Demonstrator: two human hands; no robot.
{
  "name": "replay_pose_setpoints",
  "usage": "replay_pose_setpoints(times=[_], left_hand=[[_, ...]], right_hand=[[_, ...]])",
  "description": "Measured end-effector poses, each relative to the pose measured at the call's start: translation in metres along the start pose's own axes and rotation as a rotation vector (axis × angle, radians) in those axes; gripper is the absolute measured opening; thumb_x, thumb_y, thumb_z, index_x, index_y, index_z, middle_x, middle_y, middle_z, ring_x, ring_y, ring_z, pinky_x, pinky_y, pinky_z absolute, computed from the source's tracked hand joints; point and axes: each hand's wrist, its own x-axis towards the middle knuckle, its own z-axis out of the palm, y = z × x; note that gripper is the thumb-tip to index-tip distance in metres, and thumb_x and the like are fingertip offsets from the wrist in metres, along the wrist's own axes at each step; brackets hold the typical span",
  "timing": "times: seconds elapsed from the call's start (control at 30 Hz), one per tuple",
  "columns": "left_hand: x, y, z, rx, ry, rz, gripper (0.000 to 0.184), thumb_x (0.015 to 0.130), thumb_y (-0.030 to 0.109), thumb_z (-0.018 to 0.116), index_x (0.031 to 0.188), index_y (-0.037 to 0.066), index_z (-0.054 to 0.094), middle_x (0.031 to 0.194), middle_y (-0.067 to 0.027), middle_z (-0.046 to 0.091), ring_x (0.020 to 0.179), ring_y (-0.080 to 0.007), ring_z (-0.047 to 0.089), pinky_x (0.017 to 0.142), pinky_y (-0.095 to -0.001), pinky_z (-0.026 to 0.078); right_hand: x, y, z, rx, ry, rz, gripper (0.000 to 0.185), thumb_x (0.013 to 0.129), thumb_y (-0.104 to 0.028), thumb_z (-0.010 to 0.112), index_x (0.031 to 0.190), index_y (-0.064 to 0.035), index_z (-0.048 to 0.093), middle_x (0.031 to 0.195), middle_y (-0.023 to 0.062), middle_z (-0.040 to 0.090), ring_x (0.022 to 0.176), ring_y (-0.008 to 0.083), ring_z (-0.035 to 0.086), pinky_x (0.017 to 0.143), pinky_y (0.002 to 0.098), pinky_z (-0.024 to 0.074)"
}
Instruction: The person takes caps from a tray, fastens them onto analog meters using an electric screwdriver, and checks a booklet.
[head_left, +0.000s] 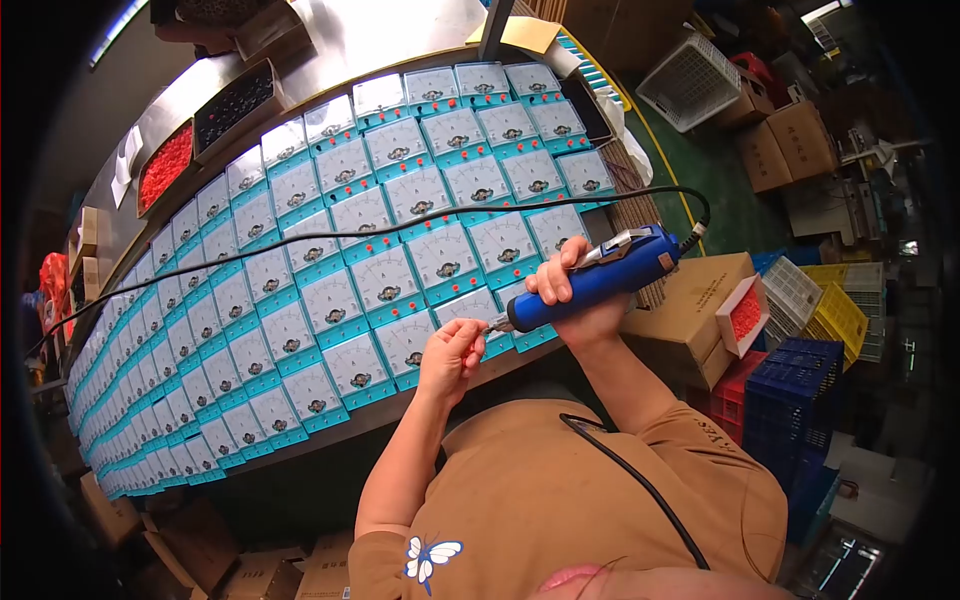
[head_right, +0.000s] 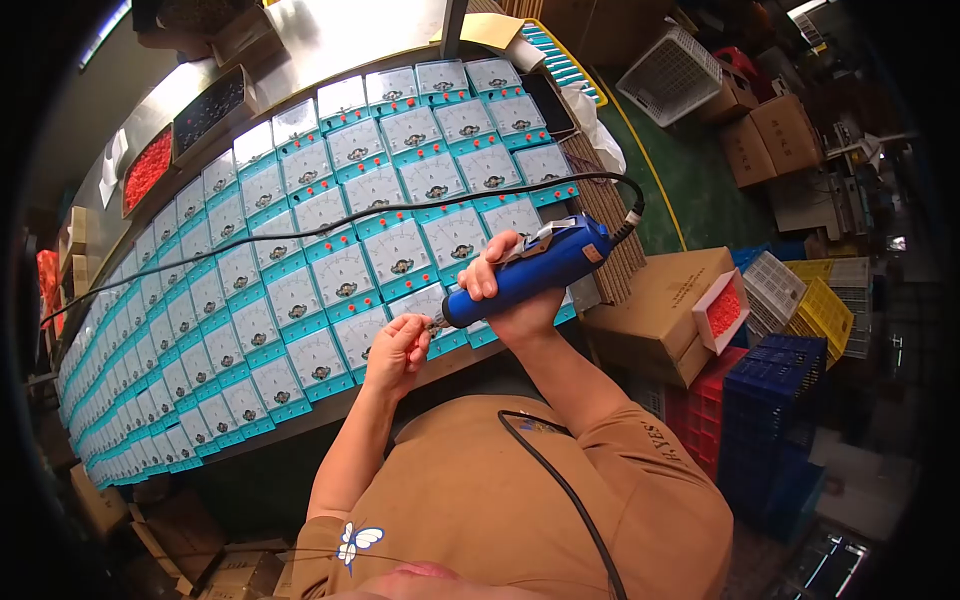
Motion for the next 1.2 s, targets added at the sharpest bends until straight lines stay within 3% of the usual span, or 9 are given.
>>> replay_pose_setpoints(times=[0.17,0.43,0.67,0.83,1.03,1.2], left_hand=[[0.006,-0.005,0.004,0.026,0.037,-0.022,0.018,0.093,0.022,0.057,0.093,0.004,0.060,0.067,0.0012,0.055,0.048,-0.0022,0.042,0.039,-0.0151,0.029],[0.007,-0.003,0.016,-0.001,0.012,-0.078,0.020,0.093,0.024,0.057,0.081,0.009,0.050,0.062,0.0000,0.051,0.044,-0.0026,0.037,0.036,-0.0155,0.025],[0.010,-0.002,0.019,-0.009,-0.204,-0.053,0.021,0.093,0.022,0.057,0.079,0.010,0.048,0.056,-0.0006,0.046,0.041,-0.0040,0.034,0.036,-0.0171,0.023],[0.013,-0.006,0.021,-0.055,-0.214,-0.039,0.021,0.091,0.024,0.060,0.080,0.010,0.048,0.055,-0.0011,0.046,0.038,-0.0041,0.032,0.034,-0.0173,0.022],[0.023,0.002,0.033,0.065,-0.087,0.017,0.022,0.093,0.022,0.057,0.078,0.008,0.048,0.057,-0.0029,0.050,0.039,-0.0048,0.035,0.035,-0.0176,0.023],[0.034,-0.002,0.016,0.062,0.070,0.121,0.023,0.094,0.027,0.055,0.087,0.005,0.055,0.063,-0.0026,0.054,0.041,-0.0047,0.037,0.037,-0.0173,0.027]], right_hand=[[0.000,-0.009,-0.006,-0.001,0.010,-0.017,0.056,0.087,-0.060,0.034,0.091,-0.0074,0.054,0.062,0.0070,0.053,0.063,0.0203,0.052,0.076,0.0338,0.0385],[-0.002,-0.019,-0.017,0.046,0.020,0.028,0.055,0.085,-0.059,0.037,0.089,-0.0076,0.056,0.060,0.0074,0.053,0.062,0.0213,0.052,0.078,0.0352,0.0392],[-0.001,-0.022,-0.024,0.086,-0.030,0.080,0.053,0.086,-0.057,0.037,0.091,-0.0072,0.056,0.061,0.0066,0.053,0.063,0.0203,0.052,0.078,0.0350,0.0397],[0.004,-0.020,-0.033,0.223,0.032,0.100,0.050,0.088,-0.053,0.037,0.091,-0.0073,0.057,0.061,0.0063,0.052,0.063,0.0207,0.053,0.077,0.0365,0.0422],[0.011,-0.028,-0.041,0.214,0.079,0.075,0.047,0.088,-0.052,0.038,0.092,-0.0086,0.057,0.062,0.0045,0.051,0.064,0.0195,0.051,0.078,0.0372,0.0402],[0.021,-0.046,-0.052,0.047,0.166,-0.142,0.055,0.083,-0.056,0.038,0.090,-0.0049,0.057,0.060,0.0110,0.053,0.059,0.0239,0.053,0.074,0.0385,0.0416]])
